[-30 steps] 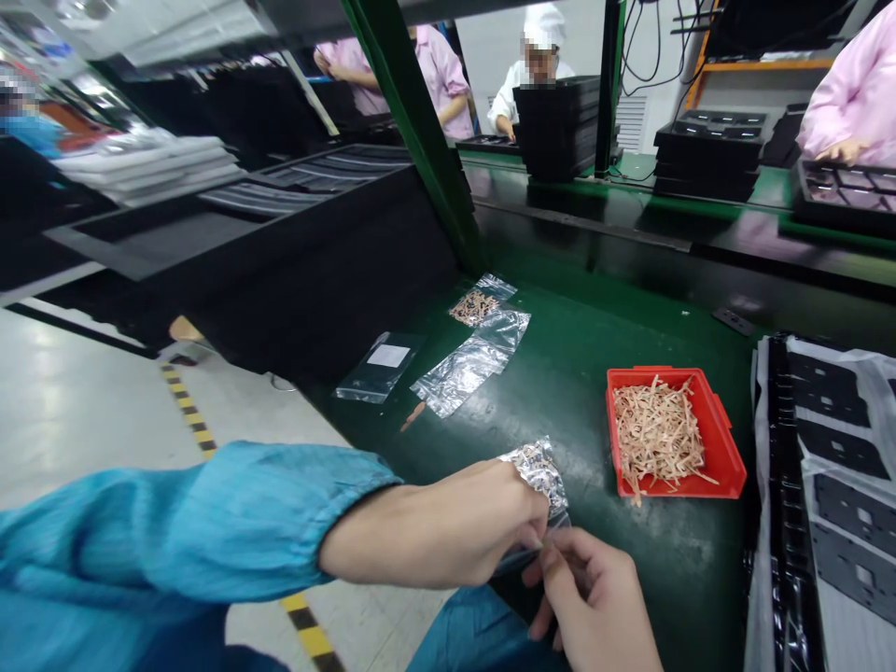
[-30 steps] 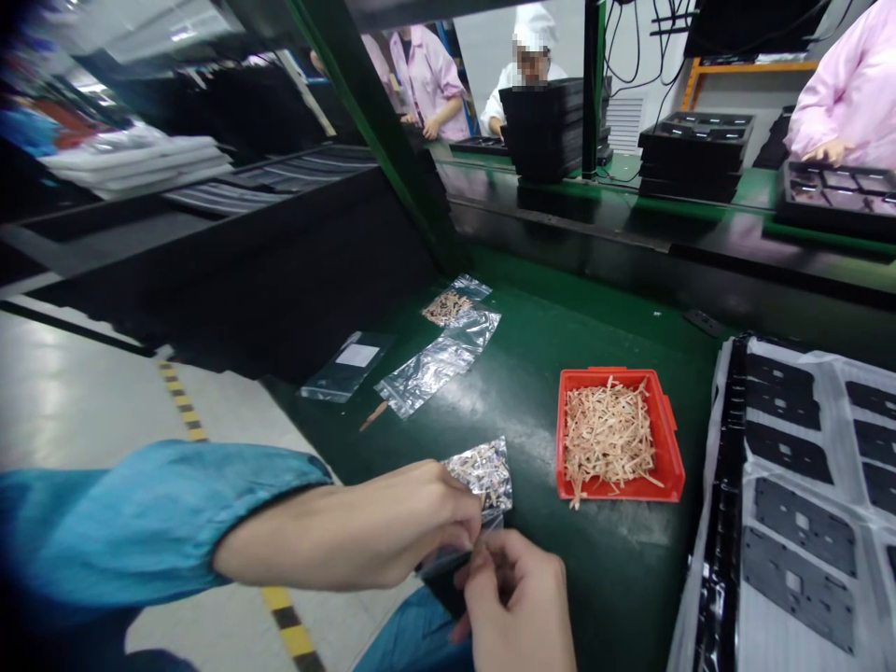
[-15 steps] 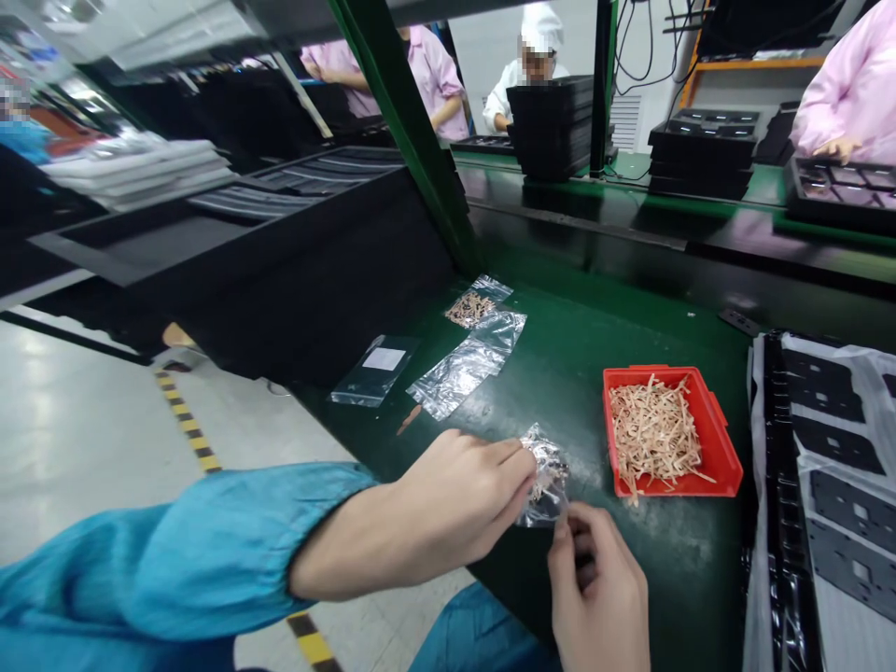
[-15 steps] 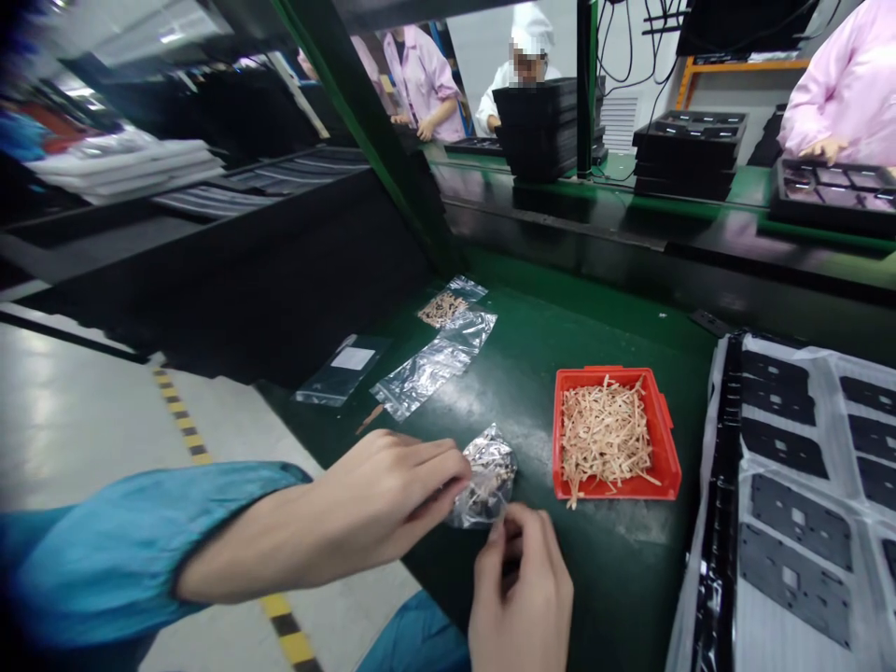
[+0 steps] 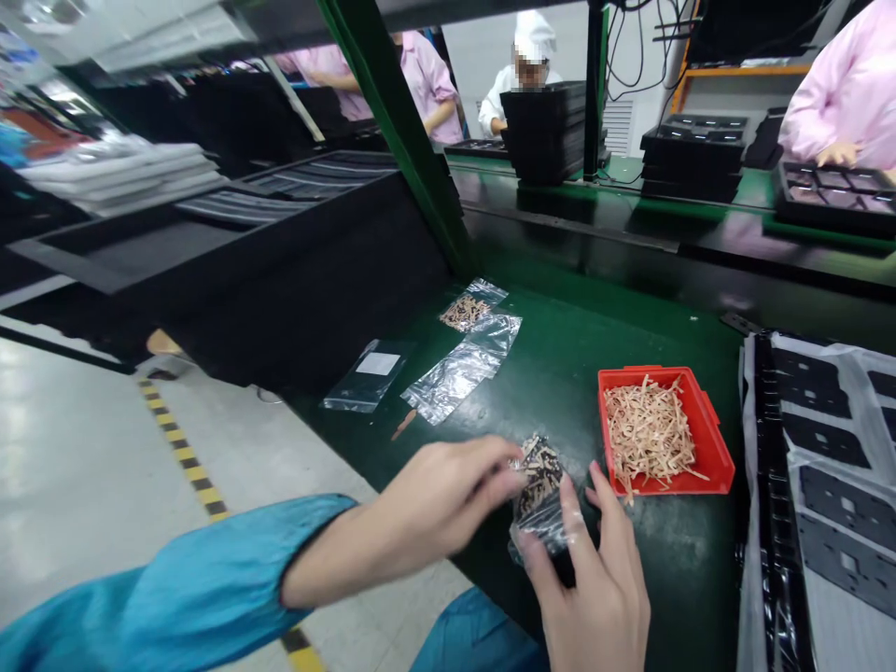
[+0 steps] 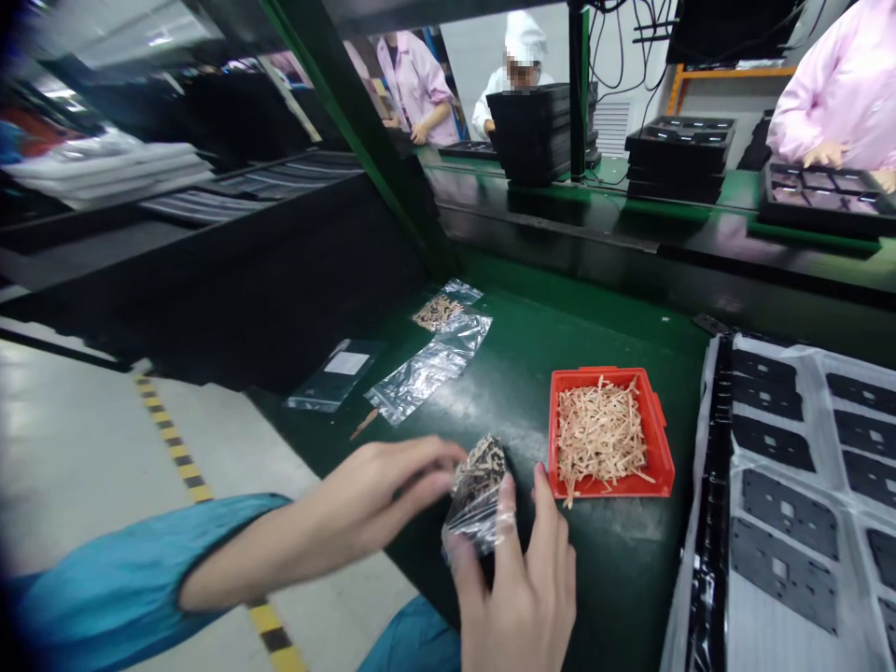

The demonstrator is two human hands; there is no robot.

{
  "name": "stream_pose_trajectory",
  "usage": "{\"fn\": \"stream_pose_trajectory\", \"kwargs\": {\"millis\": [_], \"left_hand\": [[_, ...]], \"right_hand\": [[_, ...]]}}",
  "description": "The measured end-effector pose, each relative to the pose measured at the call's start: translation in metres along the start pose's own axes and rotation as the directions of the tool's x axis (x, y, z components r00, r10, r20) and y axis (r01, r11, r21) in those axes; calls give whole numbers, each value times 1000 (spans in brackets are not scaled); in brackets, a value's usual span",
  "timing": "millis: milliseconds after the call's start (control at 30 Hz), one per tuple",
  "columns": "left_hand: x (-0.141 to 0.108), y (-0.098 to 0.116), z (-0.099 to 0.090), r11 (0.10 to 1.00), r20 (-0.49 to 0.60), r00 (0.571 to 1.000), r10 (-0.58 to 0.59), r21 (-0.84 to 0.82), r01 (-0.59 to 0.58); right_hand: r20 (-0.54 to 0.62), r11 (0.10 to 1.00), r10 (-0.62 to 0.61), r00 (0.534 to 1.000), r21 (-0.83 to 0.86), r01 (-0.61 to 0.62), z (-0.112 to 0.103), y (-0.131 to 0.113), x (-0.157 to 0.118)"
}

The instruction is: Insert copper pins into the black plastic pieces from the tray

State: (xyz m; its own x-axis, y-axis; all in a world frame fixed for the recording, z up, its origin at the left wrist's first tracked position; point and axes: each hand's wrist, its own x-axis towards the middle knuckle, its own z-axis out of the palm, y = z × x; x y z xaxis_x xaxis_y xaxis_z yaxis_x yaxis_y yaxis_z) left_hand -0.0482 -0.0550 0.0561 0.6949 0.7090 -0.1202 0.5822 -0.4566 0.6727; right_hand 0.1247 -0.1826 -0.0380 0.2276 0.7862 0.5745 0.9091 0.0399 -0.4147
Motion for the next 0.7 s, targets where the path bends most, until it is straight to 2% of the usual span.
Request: {"fn": "stream_pose_trajectory", "kwargs": {"millis": [67, 133, 267, 333, 433, 533, 633, 700], "left_hand": [[11, -23, 3, 992, -83, 991, -105, 61, 110], [23, -38, 8, 988, -79, 988, -131, 69, 136], [40, -44, 19, 994, 10, 995, -99, 43, 99], [48, -44, 18, 995, 45, 994, -96, 23, 95], [62, -48, 3, 996, 106, 991, -86, -13, 88], [72, -46, -23, 997, 118, 991, -65, -24, 68], [74, -32, -50, 999, 84, 996, -38, -4, 39], [72, -16, -65, 1000, 68, 997, -21, 13, 20]], "right_hand": [[36, 998, 50, 998, 28, -51, 1, -4, -1], [82, 989, 122, 989, 77, -128, 0, -10, -2], [113, 981, 158, 981, 97, -169, 1, -16, -7], [113, 983, 161, 980, 66, -169, 3, -12, -10], [85, 993, 111, 990, 30, -114, 7, 0, -16], [48, 998, 13, 999, 55, -15, 10, 11, -20], [42, 990, -27, 999, 140, 21, 8, 14, -21], [45, 983, 1, 999, 181, -9, 5, 12, -21]]}}
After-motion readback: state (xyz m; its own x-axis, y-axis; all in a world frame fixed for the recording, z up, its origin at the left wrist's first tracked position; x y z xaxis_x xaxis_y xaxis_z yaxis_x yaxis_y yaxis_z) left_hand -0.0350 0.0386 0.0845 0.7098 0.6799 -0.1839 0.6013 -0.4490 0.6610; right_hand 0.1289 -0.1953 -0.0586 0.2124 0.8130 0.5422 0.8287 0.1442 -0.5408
